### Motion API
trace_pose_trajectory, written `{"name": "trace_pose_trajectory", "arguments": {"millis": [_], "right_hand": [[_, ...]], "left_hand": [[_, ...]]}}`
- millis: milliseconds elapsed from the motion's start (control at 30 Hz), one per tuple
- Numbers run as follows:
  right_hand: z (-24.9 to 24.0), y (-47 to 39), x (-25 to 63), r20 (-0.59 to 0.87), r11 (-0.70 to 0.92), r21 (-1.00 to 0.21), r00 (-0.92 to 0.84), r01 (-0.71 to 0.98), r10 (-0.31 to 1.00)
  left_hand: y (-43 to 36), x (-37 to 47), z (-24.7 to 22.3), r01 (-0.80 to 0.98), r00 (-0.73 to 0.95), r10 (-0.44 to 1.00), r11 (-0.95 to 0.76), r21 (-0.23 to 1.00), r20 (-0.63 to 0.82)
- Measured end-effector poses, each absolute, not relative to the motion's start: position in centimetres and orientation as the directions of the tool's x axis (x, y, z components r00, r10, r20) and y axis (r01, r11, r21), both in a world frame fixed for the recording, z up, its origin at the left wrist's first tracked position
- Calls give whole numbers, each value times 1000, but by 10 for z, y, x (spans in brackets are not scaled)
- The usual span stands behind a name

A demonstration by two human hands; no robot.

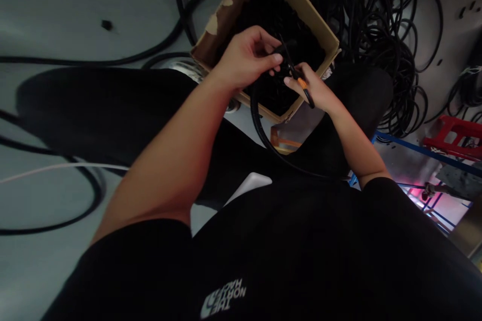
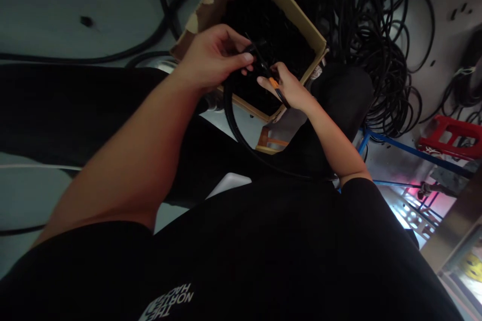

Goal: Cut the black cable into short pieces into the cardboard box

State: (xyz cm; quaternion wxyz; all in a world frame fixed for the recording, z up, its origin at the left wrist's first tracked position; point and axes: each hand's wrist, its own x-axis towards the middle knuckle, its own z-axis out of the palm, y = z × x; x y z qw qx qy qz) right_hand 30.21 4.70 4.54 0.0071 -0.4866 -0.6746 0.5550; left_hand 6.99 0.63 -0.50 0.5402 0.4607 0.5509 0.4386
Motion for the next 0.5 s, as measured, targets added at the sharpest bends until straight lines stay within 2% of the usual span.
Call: {"name": "trace_pose_trajectory", "arguments": {"millis": [200,500], "right_hand": [[39,51,298,-516,-92,-748,-488,658,705],[33,50,294,-506,-66,-763,-530,643,681]], "left_hand": [[12,74,-7,159,-71,971,236,959,-228],[13,75,-9,144,-147,963,249,958,-228]]}}
